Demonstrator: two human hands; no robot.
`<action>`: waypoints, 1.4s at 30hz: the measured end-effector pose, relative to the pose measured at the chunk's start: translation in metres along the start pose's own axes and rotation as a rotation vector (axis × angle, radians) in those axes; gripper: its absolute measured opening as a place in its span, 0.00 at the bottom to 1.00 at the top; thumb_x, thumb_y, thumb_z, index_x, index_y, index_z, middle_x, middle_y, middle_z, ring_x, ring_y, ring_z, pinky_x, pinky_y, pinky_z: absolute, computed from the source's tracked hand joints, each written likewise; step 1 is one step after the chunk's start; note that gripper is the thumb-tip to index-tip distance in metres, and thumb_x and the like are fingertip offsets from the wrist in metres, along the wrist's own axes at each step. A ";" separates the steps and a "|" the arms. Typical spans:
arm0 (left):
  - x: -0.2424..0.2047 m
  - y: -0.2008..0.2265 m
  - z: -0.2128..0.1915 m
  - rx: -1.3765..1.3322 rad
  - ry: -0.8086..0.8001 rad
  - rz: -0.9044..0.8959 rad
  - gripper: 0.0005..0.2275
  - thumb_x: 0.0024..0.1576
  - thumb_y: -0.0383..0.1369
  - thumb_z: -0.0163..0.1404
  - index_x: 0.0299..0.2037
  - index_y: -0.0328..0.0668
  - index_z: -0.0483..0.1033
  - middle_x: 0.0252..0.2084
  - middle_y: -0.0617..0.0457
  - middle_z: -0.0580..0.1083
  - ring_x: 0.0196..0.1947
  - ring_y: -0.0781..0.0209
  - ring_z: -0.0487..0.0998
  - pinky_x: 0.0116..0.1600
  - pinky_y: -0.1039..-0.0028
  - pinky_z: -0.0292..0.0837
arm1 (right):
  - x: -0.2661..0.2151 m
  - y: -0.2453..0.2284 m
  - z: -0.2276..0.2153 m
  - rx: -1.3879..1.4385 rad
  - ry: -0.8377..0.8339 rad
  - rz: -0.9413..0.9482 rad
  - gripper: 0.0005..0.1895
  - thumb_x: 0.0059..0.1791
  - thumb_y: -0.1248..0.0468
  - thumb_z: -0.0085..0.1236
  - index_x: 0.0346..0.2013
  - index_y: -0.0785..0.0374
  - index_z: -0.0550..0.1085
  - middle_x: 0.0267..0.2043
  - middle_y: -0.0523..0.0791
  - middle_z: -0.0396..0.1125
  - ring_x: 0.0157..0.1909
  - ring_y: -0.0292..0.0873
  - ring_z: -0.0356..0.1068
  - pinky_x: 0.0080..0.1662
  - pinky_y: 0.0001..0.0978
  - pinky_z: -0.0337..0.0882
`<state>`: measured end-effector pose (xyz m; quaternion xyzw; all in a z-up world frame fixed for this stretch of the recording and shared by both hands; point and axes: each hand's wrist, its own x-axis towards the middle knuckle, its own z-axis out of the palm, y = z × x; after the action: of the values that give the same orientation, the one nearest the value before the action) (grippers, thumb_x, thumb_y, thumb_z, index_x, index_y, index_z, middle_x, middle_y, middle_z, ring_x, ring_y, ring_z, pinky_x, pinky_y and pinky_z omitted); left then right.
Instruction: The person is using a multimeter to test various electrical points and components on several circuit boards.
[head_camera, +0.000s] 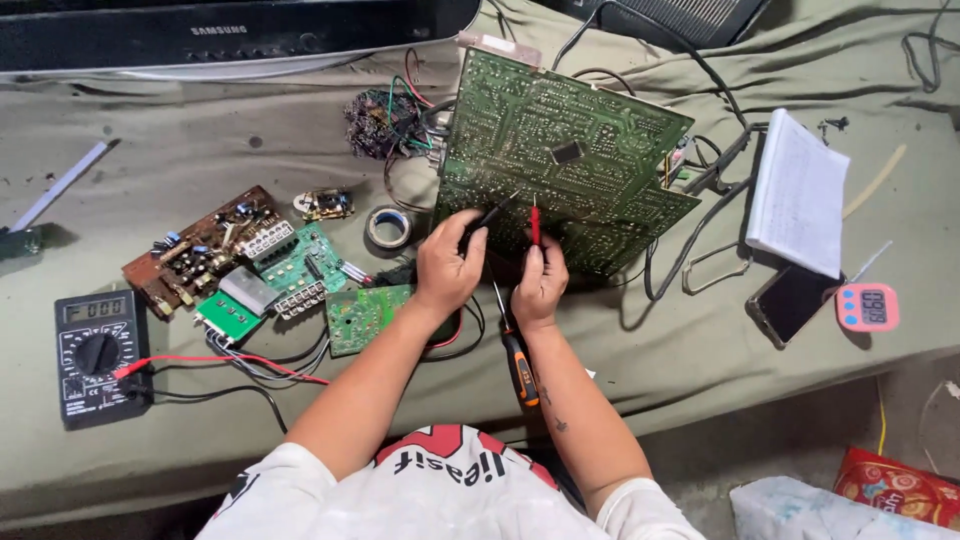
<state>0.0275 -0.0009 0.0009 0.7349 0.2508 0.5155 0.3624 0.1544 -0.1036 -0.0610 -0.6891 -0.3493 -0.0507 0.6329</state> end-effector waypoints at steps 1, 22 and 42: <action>-0.001 -0.004 0.001 0.000 0.001 0.004 0.09 0.64 0.36 0.53 0.52 0.48 0.79 0.39 0.45 0.80 0.41 0.39 0.83 0.43 0.54 0.80 | 0.001 -0.003 0.000 0.002 0.002 -0.003 0.14 0.57 0.59 0.48 0.48 0.60 0.79 0.34 0.50 0.75 0.36 0.47 0.75 0.44 0.37 0.73; -0.005 -0.017 0.008 0.023 -0.108 0.064 0.07 0.62 0.34 0.57 0.48 0.48 0.82 0.35 0.44 0.79 0.40 0.42 0.82 0.45 0.59 0.79 | -0.002 0.003 -0.002 -0.042 -0.022 -0.018 0.12 0.55 0.57 0.55 0.45 0.62 0.76 0.35 0.56 0.74 0.41 0.54 0.77 0.45 0.46 0.73; -0.004 -0.008 0.007 0.019 -0.110 -0.012 0.05 0.64 0.36 0.55 0.41 0.46 0.81 0.29 0.43 0.78 0.35 0.38 0.81 0.38 0.56 0.77 | 0.000 -0.002 -0.004 0.027 -0.023 0.004 0.10 0.55 0.58 0.54 0.39 0.63 0.76 0.28 0.53 0.71 0.32 0.50 0.73 0.38 0.42 0.72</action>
<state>0.0325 -0.0011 -0.0087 0.7641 0.2398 0.4695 0.3717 0.1546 -0.1073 -0.0590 -0.6818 -0.3558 -0.0369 0.6382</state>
